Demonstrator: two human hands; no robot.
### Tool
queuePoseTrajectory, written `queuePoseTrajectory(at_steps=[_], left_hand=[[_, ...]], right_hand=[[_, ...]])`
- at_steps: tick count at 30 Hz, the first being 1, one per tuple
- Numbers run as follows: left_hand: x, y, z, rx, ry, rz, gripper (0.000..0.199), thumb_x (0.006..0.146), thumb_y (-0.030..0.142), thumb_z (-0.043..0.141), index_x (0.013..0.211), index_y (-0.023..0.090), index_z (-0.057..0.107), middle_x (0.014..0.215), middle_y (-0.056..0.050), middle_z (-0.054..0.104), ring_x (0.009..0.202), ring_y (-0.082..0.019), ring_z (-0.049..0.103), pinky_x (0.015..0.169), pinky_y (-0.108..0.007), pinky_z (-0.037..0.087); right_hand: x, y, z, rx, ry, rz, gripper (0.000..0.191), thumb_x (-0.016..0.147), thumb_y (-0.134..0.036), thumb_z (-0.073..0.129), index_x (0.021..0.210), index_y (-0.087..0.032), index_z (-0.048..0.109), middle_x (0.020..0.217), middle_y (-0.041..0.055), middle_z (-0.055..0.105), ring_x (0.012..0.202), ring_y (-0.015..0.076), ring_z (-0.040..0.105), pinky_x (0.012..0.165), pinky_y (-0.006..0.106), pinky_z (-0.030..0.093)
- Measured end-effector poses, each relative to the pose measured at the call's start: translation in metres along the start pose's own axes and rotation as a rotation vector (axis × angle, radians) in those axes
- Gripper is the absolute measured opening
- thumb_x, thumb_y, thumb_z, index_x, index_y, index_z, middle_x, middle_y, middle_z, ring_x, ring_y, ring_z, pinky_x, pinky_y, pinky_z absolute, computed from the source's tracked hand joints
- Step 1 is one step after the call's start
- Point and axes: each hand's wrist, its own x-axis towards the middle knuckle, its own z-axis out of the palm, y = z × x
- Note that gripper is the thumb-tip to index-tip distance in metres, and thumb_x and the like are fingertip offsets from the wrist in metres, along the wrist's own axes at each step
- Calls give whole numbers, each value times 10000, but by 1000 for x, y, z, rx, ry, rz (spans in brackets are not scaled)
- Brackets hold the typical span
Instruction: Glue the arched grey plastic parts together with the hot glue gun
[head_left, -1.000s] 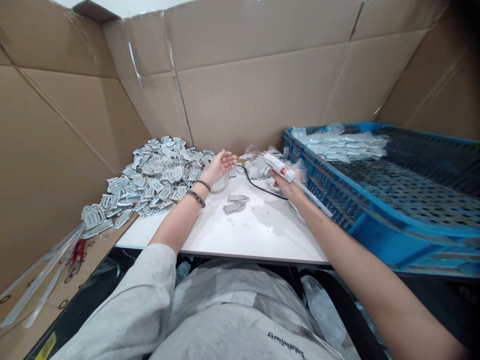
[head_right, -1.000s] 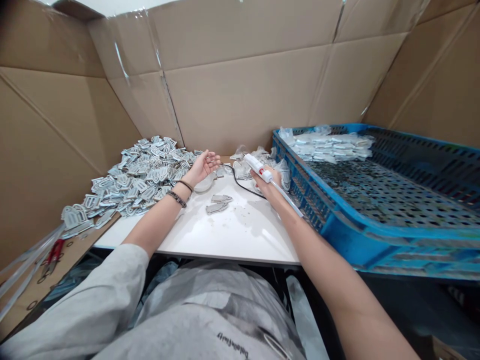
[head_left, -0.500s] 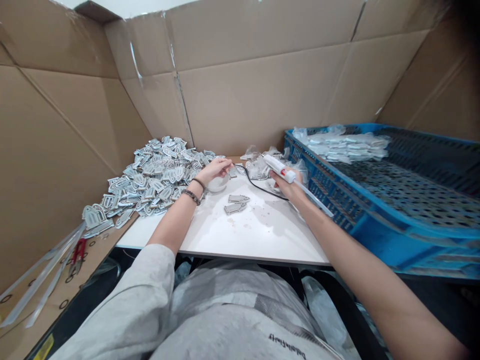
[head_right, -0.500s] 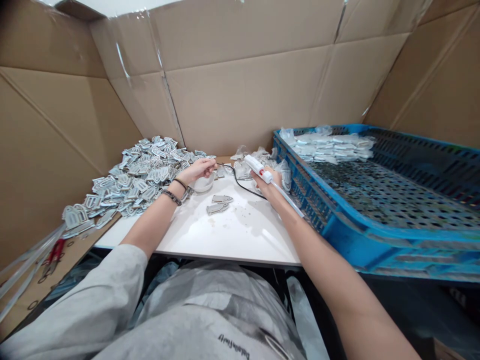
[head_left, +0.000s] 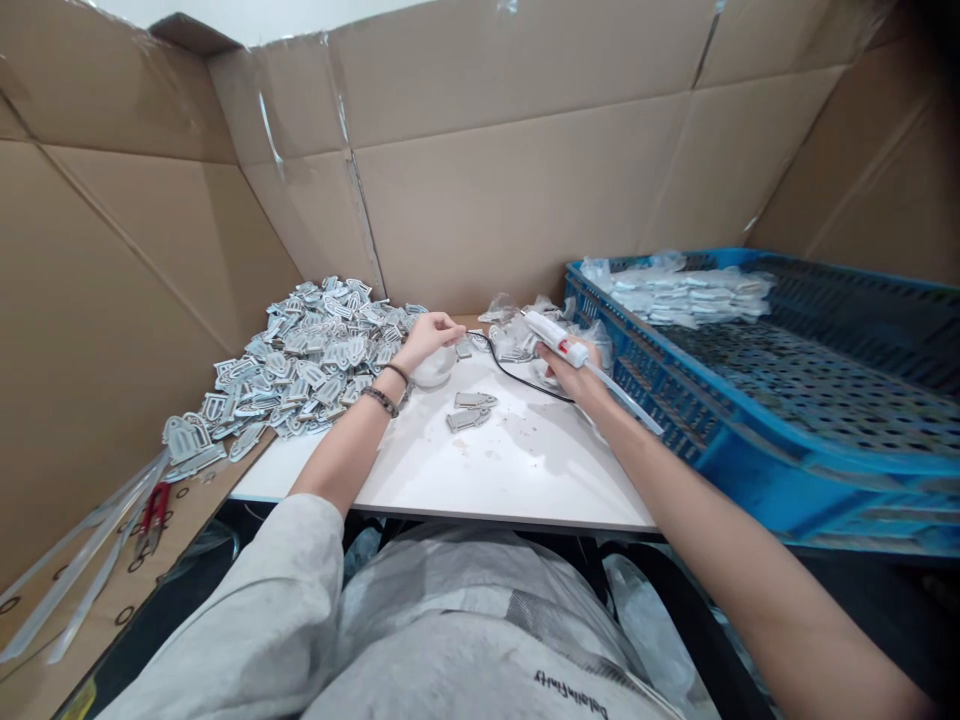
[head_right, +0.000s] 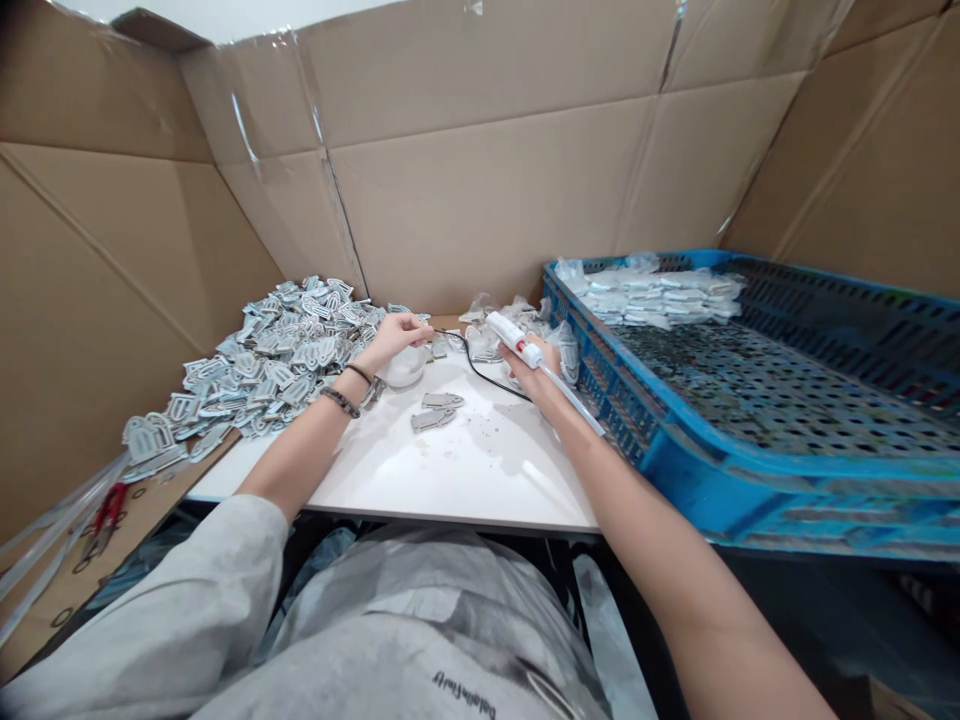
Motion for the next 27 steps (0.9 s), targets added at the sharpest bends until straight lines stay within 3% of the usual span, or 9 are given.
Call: queuePoseTrajectory(at_steps=[2, 5, 8, 10, 14, 19, 27], left_hand=[[-8, 13, 1, 141, -74, 97, 321, 815, 425, 709, 647, 156, 654, 616, -34, 655, 577, -127, 564, 577, -247, 412], [-28, 30, 7, 404, -280, 260, 272, 867, 354, 643, 680, 169, 709, 663, -43, 695, 605, -151, 591, 615, -265, 421], [-51, 35, 17, 555, -505, 376, 135, 853, 218, 639, 791, 189, 755, 807, -63, 745, 698, -181, 651, 690, -276, 462], [-63, 34, 22, 634, -570, 382, 152, 854, 164, 624, 914, 192, 761, 942, -83, 759, 816, -203, 686, 756, -279, 489], [-76, 27, 27, 809, -594, 332, 219, 883, 163, 619, 1073, 167, 726, 1069, -104, 746, 973, -233, 689, 852, -290, 502], [-81, 21, 26, 845, -589, 294, 191, 932, 193, 580, 1049, 145, 723, 982, -103, 751, 881, -214, 696, 820, -278, 504], [-89, 25, 25, 889, -553, 271, 193, 951, 220, 570, 1059, 168, 721, 1007, -95, 738, 907, -225, 686, 783, -271, 484]], right_hand=[[0, 2, 1, 24, -6, 9, 439, 754, -663, 636, 733, -241, 519, 581, -13, 582, 528, 196, 612, 542, 292, 444], [0, 2, 2, 21, -5, 33, 406, 761, -628, 653, 741, -244, 520, 584, -14, 583, 533, 203, 617, 532, 293, 440], [0, 2, 2, 6, 2, 39, 390, 769, -604, 656, 741, -239, 523, 594, -10, 589, 531, 194, 611, 536, 291, 442], [0, 3, 2, 2, -6, 30, 408, 770, -622, 643, 740, -235, 515, 598, -12, 579, 531, 183, 600, 519, 280, 431], [1, 4, 3, -11, -29, 15, 438, 777, -647, 617, 729, -226, 505, 588, -9, 563, 532, 174, 585, 501, 266, 397], [-1, 1, 1, -12, -14, 36, 366, 788, -561, 658, 739, -222, 527, 596, -1, 590, 537, 192, 606, 548, 291, 422], [-7, -11, -1, -24, -6, 64, 367, 791, -564, 679, 736, -222, 557, 575, -1, 599, 535, 191, 620, 524, 270, 424]])
